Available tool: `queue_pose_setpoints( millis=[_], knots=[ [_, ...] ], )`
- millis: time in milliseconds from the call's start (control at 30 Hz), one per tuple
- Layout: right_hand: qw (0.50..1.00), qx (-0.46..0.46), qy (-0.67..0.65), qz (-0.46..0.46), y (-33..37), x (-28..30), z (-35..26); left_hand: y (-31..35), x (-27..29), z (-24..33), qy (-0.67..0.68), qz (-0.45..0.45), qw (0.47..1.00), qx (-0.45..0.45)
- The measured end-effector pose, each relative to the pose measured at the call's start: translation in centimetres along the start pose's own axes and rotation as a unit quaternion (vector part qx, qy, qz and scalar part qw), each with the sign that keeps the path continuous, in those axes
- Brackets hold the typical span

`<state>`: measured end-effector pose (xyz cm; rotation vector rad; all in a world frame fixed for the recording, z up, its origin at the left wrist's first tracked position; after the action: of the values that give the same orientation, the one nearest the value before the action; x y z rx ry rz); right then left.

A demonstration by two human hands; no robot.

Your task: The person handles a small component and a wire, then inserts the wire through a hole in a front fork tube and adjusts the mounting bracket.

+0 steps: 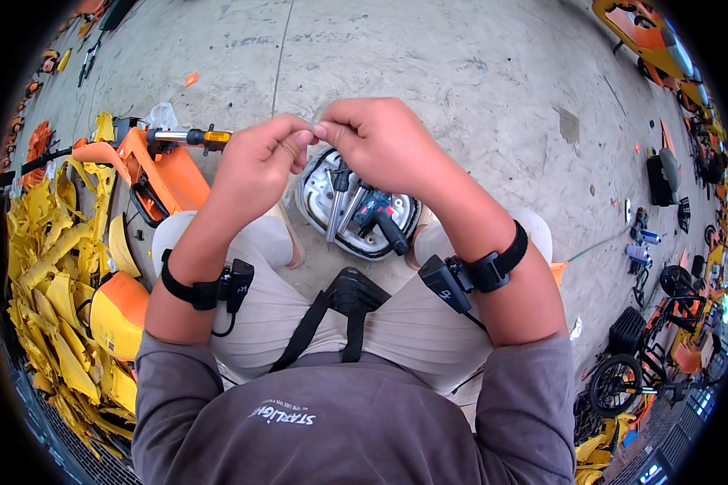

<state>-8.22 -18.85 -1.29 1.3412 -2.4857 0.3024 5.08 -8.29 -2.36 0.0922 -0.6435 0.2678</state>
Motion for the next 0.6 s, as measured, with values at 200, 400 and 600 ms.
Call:
queue_pose_setpoints(
  millis=[200, 400, 600],
  knots=[
    [1.0, 0.021, -0.008, -0.003, 0.1, 0.0, -0.1, 0.1, 0.1, 0.2, 0.008, -0.017, 1.0, 0.015],
    [0.999, 0.011, 0.027, -0.032, 0.1, 0.0, 0.0, 0.1, 0.0, 0.2, -0.024, -0.046, 0.999, 0.01],
    [0.991, -0.06, 0.115, 0.021, -0.3, 2.3, 1.3, -0.1, 1.0, 0.4, 0.064, 0.001, 0.996, 0.065]
  ],
)
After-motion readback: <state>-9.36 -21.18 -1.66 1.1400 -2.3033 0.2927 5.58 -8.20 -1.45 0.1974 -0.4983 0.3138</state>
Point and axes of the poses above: each hand's wrist, its own y-axis away from the middle knuckle, its own x-axis out of the back of the hand, z = x × y, the point moved 5 cm from there along -y, towards the middle knuckle, and after that the axes turned 10 degrees about -y, right-handed, at the moved point
